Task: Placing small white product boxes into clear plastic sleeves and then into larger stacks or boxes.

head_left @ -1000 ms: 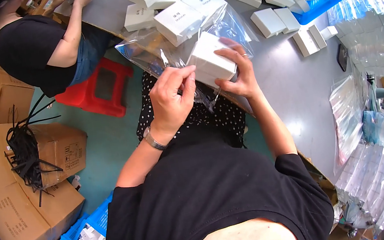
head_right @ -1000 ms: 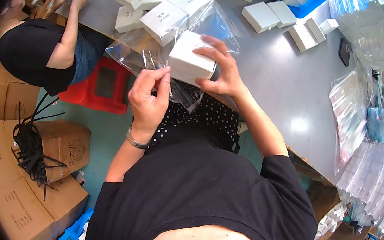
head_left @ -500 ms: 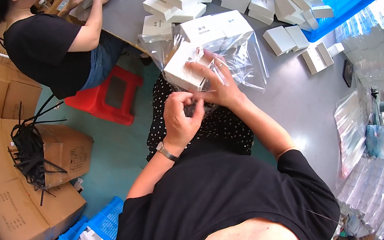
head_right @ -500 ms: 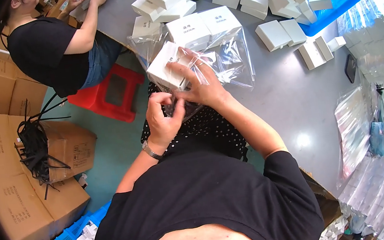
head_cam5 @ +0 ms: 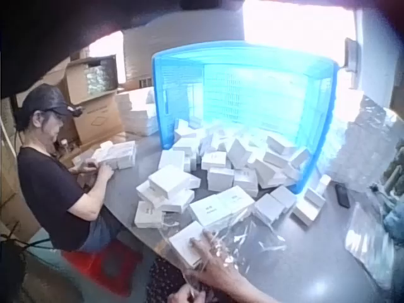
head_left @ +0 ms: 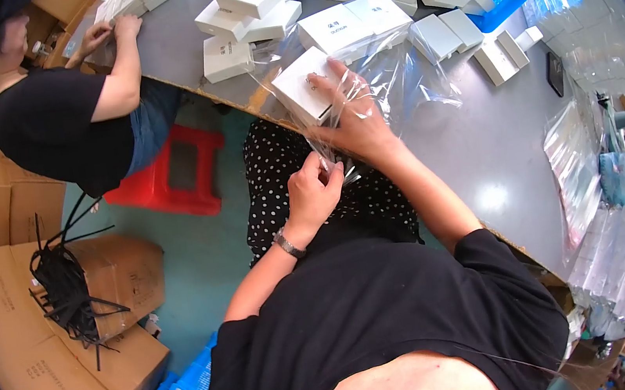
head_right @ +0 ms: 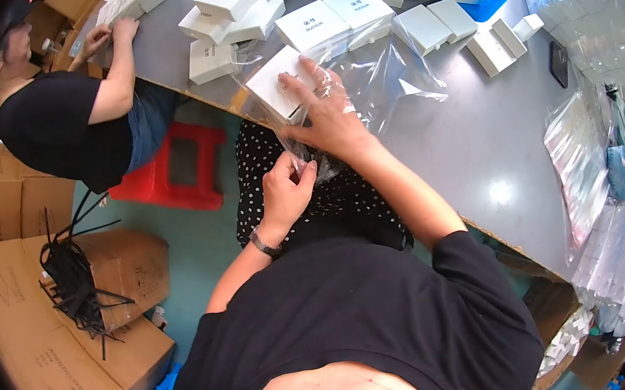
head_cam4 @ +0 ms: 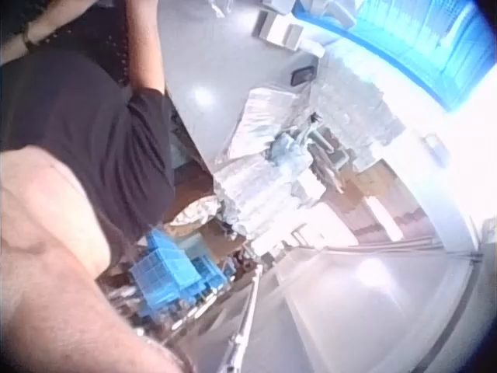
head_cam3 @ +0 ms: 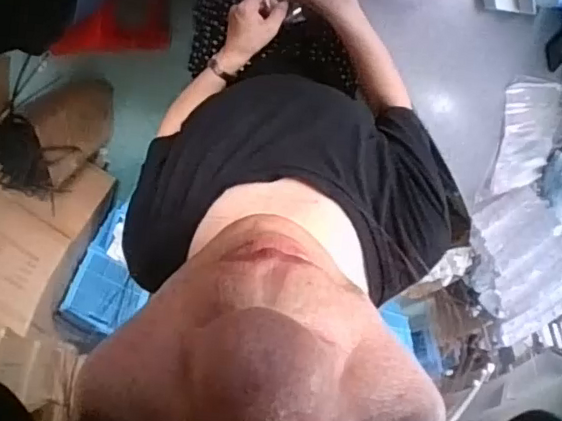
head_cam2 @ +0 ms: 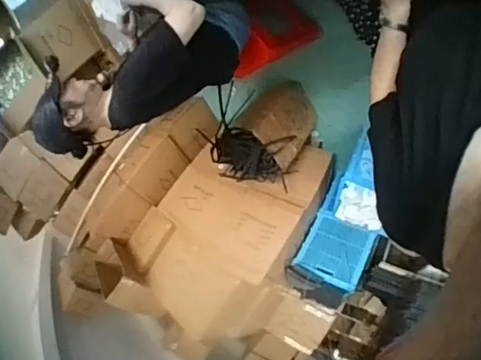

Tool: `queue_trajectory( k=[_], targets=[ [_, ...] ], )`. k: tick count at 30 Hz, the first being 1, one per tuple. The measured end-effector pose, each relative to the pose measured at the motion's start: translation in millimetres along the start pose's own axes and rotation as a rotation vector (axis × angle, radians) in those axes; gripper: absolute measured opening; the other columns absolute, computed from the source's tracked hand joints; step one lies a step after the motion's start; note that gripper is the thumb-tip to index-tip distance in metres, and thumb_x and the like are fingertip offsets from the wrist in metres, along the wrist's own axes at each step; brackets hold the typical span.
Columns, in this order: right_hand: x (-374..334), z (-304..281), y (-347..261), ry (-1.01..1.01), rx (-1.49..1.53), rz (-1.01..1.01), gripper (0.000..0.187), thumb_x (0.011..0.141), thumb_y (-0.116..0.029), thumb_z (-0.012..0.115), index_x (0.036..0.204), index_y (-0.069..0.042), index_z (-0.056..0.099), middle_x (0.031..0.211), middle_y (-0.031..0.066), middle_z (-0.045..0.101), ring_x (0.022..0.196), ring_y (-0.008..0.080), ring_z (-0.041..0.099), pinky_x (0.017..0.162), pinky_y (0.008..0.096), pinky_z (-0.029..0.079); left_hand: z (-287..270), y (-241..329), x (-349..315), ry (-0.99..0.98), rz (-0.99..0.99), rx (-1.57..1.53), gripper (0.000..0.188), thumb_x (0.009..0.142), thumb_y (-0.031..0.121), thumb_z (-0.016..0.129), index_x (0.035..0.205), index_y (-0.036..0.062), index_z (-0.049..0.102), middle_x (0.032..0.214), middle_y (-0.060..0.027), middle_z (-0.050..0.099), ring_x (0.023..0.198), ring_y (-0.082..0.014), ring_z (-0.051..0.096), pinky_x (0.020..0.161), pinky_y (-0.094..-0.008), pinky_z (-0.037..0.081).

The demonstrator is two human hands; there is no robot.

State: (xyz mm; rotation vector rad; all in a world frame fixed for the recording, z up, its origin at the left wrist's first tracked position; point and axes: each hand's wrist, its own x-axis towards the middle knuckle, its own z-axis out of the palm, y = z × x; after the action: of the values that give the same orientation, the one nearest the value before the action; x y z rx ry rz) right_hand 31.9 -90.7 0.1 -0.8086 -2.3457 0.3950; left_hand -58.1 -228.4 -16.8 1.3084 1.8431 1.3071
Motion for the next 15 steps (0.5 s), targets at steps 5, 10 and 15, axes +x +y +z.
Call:
queue_trajectory(
  k=[5, 10, 15],
  targets=[
    [-35, -23, 27, 0.160, 0.078, 0.122, 0.064, 0.071, -0.020, 0.082, 0.129, -0.007, 0.057, 0.140, 0.0222, 0.048, 0.127, 0.0393, 0.048, 0.104, 0.0461, 0.043, -5, -14, -5, 0.061, -0.104, -0.027, 0.022, 0.087, 0.015, 0.071, 0.076, 0.0021, 0.057, 0.057, -0.0088, 0.059, 0.050, -0.0187, 0.059, 0.051, -0.0322, 0.046],
    [-5, 4, 8, -0.180, 0.069, -0.092, 0.009, 0.081, -0.011, 0.065, 0.088, -0.005, 0.063, 0.091, 0.0131, 0.062, 0.091, 0.0337, 0.063, 0.075, 0.0415, 0.053, -5, -19, -2, 0.005, -0.008, -0.026, 0.020, 0.088, 0.013, 0.069, 0.076, 0.0020, 0.058, 0.057, -0.0088, 0.060, 0.049, -0.0171, 0.058, 0.049, -0.0320, 0.045],
    [4, 28, -1, -0.193, 0.031, 0.040, 0.013, 0.080, -0.012, 0.060, 0.090, -0.006, 0.063, 0.094, 0.0120, 0.064, 0.086, 0.0344, 0.066, 0.070, 0.0448, 0.054, -15, -21, 9, 0.015, 0.066, 0.093, 0.020, 0.086, 0.013, 0.070, 0.074, 0.0025, 0.057, 0.056, -0.0091, 0.059, 0.047, -0.0213, 0.058, 0.050, -0.0339, 0.046]
  ],
)
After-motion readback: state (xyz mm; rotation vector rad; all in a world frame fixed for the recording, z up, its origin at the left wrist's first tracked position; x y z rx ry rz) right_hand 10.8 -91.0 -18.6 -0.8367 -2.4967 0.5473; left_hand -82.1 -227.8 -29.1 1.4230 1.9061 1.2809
